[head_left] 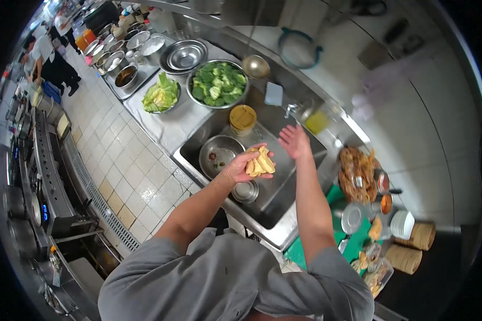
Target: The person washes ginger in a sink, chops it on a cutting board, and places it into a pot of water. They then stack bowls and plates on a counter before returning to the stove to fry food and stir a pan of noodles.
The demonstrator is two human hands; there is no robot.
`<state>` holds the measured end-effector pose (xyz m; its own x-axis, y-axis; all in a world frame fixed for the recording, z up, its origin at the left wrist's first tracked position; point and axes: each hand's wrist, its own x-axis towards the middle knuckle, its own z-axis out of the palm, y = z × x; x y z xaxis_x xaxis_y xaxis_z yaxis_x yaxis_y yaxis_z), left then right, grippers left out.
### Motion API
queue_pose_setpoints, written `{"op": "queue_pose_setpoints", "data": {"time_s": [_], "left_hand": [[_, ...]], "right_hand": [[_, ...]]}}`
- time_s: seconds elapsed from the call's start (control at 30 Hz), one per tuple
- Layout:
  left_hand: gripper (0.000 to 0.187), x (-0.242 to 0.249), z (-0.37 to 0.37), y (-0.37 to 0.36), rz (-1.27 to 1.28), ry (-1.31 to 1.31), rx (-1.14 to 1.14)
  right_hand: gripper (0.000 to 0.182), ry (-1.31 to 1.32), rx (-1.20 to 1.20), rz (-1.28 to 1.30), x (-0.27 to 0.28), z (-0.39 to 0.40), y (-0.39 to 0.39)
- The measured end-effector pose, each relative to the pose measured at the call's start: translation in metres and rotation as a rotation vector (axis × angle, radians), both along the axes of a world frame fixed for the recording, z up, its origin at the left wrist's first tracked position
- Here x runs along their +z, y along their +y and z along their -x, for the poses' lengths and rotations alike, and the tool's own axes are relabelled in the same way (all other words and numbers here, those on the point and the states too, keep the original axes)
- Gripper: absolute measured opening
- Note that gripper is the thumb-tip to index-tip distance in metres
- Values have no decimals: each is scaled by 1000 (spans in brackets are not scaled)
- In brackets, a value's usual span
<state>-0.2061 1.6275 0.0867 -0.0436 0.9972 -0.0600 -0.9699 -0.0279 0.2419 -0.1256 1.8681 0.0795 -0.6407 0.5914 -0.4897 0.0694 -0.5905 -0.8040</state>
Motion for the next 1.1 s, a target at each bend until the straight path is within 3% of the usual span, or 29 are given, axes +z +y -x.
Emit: {"op": "queue_pose_setpoints", "data": {"time_s": [0.07, 0.1, 0.17, 0.2, 0.27, 0.3, 0.33, 0.4, 0.47, 0.53, 0.57, 0.63, 0.67, 0.77, 0.87, 0.9, 0.97, 1.0, 1.07, 1.1], "left_hand": [[45, 3, 34, 0, -20, -23, 25], [46, -3, 47, 1, -20, -36, 41], [47, -15, 68, 4, -11, -57, 43], [48, -24, 76, 8, 19, -60, 45], [50, -33, 81, 20, 61, -90, 19], [49, -34, 85, 30, 64, -130, 3], [48, -34, 84, 38, 72, -171, -19], [49, -27, 85, 60, 7, -194, -78], [47, -35, 82, 77, 30, -241, -131], [44, -32, 79, 90, 67, -244, -161], [42, -44, 76, 97, 77, -271, -166], [41, -48, 70, 111, 85, -303, -185], [38, -50, 63, 122, 109, -215, -174], [33, -53, 46, 155, 85, -60, -197], [30, -81, 26, 181, 49, -65, -258], [33, -66, 21, 179, 182, 97, -257], [40, -23, 22, 162, 481, 384, -258], [40, -31, 24, 158, 477, 386, -268], [38, -58, 26, 148, 278, 809, -153], [36, -65, 28, 147, 235, 860, -75]], "right_hand": [[53, -169, -497, 449, -26, 58, 33], [53, -174, -494, 450, -30, 69, 38], [41, 522, -387, 656, -41, 77, 44], [41, 515, -407, 656, -39, 76, 43], [33, 1022, -67, 522, -17, 61, 33], [31, 820, -155, 517, 5, 56, 17], [31, 800, -200, 519, -5, 50, 8], [30, 272, -394, 569, -17, 52, 5], [25, 255, -472, 498, 5, 40, -17], [19, 401, -513, 472, 27, 25, -31], [15, 224, -503, 423, 50, 19, -40], [14, 150, -423, 265, 62, 3, -48], [14, 76, -322, 111, 64, -3, -47], [12, 143, -253, 47, 51, -11, -31], [16, 18, -323, -138, 60, 16, -14], [16, 14, -324, -139, 51, 21, -2], [34, -267, -127, -614, 20, 29, 34], [34, -270, -138, -615, 13, 38, 53], [43, -484, 201, -1253, 3, 51, 82], [43, -499, 198, -1239, 5, 50, 84]]}}
